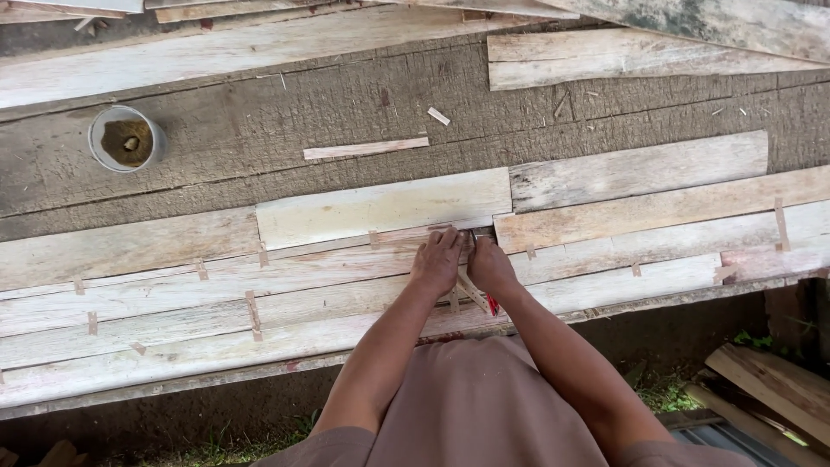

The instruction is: The person uses a red utility knife to cut and trim thin wooden strips on a wooden workbench. They repeatedly score and snap the strips, then trim the edges. The cut pieces are placed into a small container on the bench.

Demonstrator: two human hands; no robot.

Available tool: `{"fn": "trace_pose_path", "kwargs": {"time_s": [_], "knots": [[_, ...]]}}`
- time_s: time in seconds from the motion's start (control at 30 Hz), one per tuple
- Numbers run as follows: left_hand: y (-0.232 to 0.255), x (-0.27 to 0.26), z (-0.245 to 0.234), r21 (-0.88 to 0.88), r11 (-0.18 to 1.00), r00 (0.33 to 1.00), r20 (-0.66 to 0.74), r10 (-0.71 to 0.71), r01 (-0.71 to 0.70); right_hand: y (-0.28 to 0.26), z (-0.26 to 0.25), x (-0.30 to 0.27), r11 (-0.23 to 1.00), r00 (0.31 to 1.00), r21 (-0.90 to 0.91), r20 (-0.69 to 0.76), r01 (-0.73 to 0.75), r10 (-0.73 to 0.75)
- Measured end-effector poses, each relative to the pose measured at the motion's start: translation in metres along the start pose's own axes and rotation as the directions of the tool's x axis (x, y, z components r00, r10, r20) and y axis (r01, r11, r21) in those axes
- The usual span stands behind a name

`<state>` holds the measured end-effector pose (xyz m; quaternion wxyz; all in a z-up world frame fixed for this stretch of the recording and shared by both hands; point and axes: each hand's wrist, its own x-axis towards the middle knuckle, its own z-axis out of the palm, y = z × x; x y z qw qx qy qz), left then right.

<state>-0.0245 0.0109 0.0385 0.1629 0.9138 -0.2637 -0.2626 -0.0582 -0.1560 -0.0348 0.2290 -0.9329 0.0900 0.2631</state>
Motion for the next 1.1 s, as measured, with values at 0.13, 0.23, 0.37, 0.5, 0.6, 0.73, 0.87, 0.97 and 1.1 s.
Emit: {"fn": "trace_pose_path", "kwargs": {"time_s": [0.13, 0.23, 0.37, 0.5, 0.6, 0.73, 0.87, 0.97, 1.1], "knots": [[-0.002, 0.003, 0.005, -0.003, 1.000, 1.000, 0.015, -0.007, 0.007, -0.004, 0.001, 0.001, 1.000, 1.000, 0.005, 0.014, -0.018, 0.018], [-0.005, 0.009, 0.015, 0.004, 1.000, 0.999, 0.029, -0.015, 0.015, -0.014, -0.011, -0.002, 0.998, 0.997, -0.027, 0.047, -0.064, 0.065], [-0.008, 0.010, 0.024, 0.010, 1.000, 0.999, 0.033, -0.005, 0.004, -0.028, -0.025, -0.002, 0.990, 0.977, -0.015, 0.159, -0.139, 0.140], [-0.007, 0.009, 0.018, -0.012, 1.000, 1.000, 0.003, 0.006, -0.006, -0.033, -0.042, 0.015, 0.984, 0.961, 0.054, 0.231, -0.171, 0.154], [-0.003, 0.006, 0.009, 0.022, 1.000, 0.999, -0.028, 0.014, -0.014, -0.075, -0.089, -0.013, 0.973, 0.927, 0.037, 0.314, -0.227, 0.204], [0.003, 0.007, 0.020, 0.096, 0.995, 0.997, 0.076, -0.026, 0.019, -0.100, -0.124, -0.034, 0.952, 0.887, 0.071, 0.390, -0.297, 0.247], [0.002, 0.015, 0.033, 0.089, 0.995, 0.998, 0.047, -0.051, 0.047, -0.126, -0.156, -0.051, 0.956, 0.903, 0.119, 0.376, -0.270, 0.208], [0.004, 0.014, 0.019, 0.089, 0.994, 0.997, 0.047, -0.062, 0.057, -0.120, -0.149, -0.050, 0.948, 0.906, 0.144, 0.365, -0.283, 0.215], [0.002, 0.012, 0.032, 0.061, 0.997, 0.999, -0.004, -0.048, 0.048, -0.115, -0.142, -0.053, 0.950, 0.887, 0.105, 0.399, -0.295, 0.232]]}}
